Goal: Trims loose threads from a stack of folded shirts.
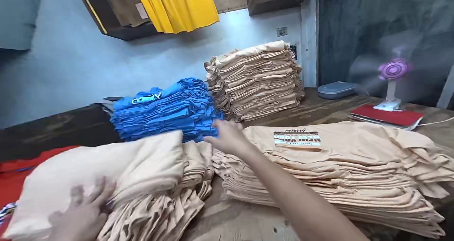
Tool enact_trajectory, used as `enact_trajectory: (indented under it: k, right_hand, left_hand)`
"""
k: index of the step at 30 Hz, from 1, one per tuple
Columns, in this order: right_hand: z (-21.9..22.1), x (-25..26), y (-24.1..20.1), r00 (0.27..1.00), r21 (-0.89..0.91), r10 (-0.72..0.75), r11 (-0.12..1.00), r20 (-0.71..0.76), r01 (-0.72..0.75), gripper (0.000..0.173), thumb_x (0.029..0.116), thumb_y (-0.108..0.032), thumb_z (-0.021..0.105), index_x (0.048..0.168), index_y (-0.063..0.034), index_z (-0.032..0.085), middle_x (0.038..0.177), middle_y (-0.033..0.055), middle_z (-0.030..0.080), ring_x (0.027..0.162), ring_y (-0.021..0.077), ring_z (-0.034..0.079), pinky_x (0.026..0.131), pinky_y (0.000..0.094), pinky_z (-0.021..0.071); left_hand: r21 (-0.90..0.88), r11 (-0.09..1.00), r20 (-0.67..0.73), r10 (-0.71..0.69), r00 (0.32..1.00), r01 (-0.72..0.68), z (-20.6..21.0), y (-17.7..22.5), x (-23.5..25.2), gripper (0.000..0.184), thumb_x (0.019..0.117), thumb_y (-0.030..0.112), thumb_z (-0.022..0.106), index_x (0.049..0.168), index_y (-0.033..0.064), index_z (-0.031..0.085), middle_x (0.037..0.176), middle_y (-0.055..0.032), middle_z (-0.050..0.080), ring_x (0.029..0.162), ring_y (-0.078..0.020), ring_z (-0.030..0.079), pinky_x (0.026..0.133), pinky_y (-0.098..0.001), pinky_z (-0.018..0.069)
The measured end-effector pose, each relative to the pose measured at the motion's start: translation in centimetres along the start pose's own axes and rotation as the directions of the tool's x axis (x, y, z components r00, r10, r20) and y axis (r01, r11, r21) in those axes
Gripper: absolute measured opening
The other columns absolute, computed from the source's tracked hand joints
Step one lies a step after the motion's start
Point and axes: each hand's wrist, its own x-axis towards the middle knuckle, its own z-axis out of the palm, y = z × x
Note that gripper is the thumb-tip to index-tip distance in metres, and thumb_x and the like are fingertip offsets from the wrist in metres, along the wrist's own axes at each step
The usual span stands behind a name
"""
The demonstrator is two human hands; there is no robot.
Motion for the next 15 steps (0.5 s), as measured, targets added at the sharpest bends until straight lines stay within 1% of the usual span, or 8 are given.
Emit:
enact_trajectory:
  k: [2,3,4,6,8,9,11,15]
  right_hand:
    - [-1.6,-4.5,6.0,0.985,-0.216,0.174,0.961,-0.005,-0.171,0.068,0.0932,-0.055,0.069,0.141,-0.0065,0.059,0.134,0.0205,0.064,0.129,0.0392,0.058,0.108,0.0632,0.0428]
    - [-2.1,-6.9,8.6,0.955,-0.320,0.298,0.905,0.007,-0.280,0.085,0.0879,-0.064,0.068,0.148,-0.0064,0.051,0.141,0.0229,0.058,0.134,0.0414,0.053,0.110,0.0637,0.0392]
    - [-2.5,-9.3,10.7,0.910,-0.390,0.413,0.845,0.039,-0.366,0.105,0.0802,-0.075,0.068,0.155,-0.0056,0.042,0.148,0.0265,0.051,0.138,0.0458,0.047,0.111,0.0670,0.0358]
    - [-2.5,-13.1,13.3,0.869,-0.470,0.492,0.779,0.049,-0.415,0.128,0.0676,-0.094,0.056,0.158,-0.0052,0.039,0.151,0.0266,0.048,0.140,0.0469,0.044,0.112,0.0656,0.0358]
    - [-1.9,-15.4,14.2,0.922,-0.473,0.388,0.814,0.011,-0.337,0.119,0.0691,-0.096,0.050,0.156,-0.0162,0.045,0.148,0.0209,0.053,0.135,0.0423,0.049,0.110,0.0614,0.0404]
    - [-1.6,-15.9,14.5,0.942,-0.484,0.336,0.827,0.014,-0.287,0.112,0.0725,-0.096,0.047,0.157,-0.0217,0.046,0.149,0.0197,0.052,0.133,0.0411,0.050,0.108,0.0602,0.0420]
    - [-1.2,-16.6,14.7,0.958,-0.488,0.287,0.838,0.019,-0.242,0.104,0.0768,-0.094,0.043,0.155,-0.0260,0.047,0.148,0.0175,0.052,0.130,0.0388,0.052,0.105,0.0577,0.0447]
    - [-1.3,-17.6,14.5,0.968,-0.464,0.251,0.858,0.004,-0.221,0.089,0.0840,-0.084,0.046,0.153,-0.0283,0.051,0.145,0.0135,0.057,0.124,0.0358,0.057,0.102,0.0553,0.0480]
  left_hand:
    - [0.029,0.992,0.144,-0.126,0.981,0.123,-2.7,2.4,1.1,0.050,0.0999,0.020,0.061,0.150,0.0162,0.056,0.165,-0.0144,0.037,0.152,-0.0510,0.024,0.107,-0.0835,0.0223]
    - [0.049,0.978,0.168,-0.206,0.964,0.201,-5.4,5.0,1.3,0.041,0.1028,0.020,0.058,0.143,0.0107,0.061,0.150,-0.0239,0.052,0.139,-0.0517,0.045,0.104,-0.0767,0.0369]
    - [0.044,0.960,0.148,-0.279,0.949,0.276,-8.1,8.2,1.1,0.034,0.1049,0.016,0.054,0.135,0.0027,0.063,0.133,-0.0313,0.062,0.125,-0.0523,0.058,0.098,-0.0718,0.0437]
    - [0.086,0.941,-0.017,-0.328,0.945,0.328,-11.1,14.8,1.2,0.031,0.1022,0.011,0.053,0.127,-0.0051,0.063,0.116,-0.0366,0.065,0.111,-0.0543,0.063,0.090,-0.0710,0.0480]
    - [0.109,0.990,-0.323,-0.047,0.945,0.087,-9.0,20.6,2.7,0.029,0.0973,0.012,0.063,0.121,-0.0043,0.066,0.109,-0.0338,0.067,0.109,-0.0568,0.062,0.091,-0.0770,0.0430]
    - [0.083,0.990,-0.399,0.135,0.907,-0.111,-6.9,23.9,4.2,0.029,0.0942,0.010,0.066,0.120,-0.0016,0.069,0.119,-0.0300,0.068,0.122,-0.0574,0.055,0.104,-0.0813,0.0308]
    - [-0.008,0.928,-0.308,0.353,0.883,-0.373,-2.0,31.2,7.0,0.035,0.0933,0.014,0.067,0.128,0.0073,0.072,0.144,-0.0189,0.061,0.145,-0.0501,0.038,0.117,-0.0799,0.0089]
    - [-0.106,0.903,0.046,0.423,0.905,-0.417,6.8,40.3,11.4,0.048,0.0980,0.030,0.062,0.143,0.0145,0.062,0.159,-0.0089,0.048,0.154,-0.0368,0.028,0.121,-0.0734,0.0054]
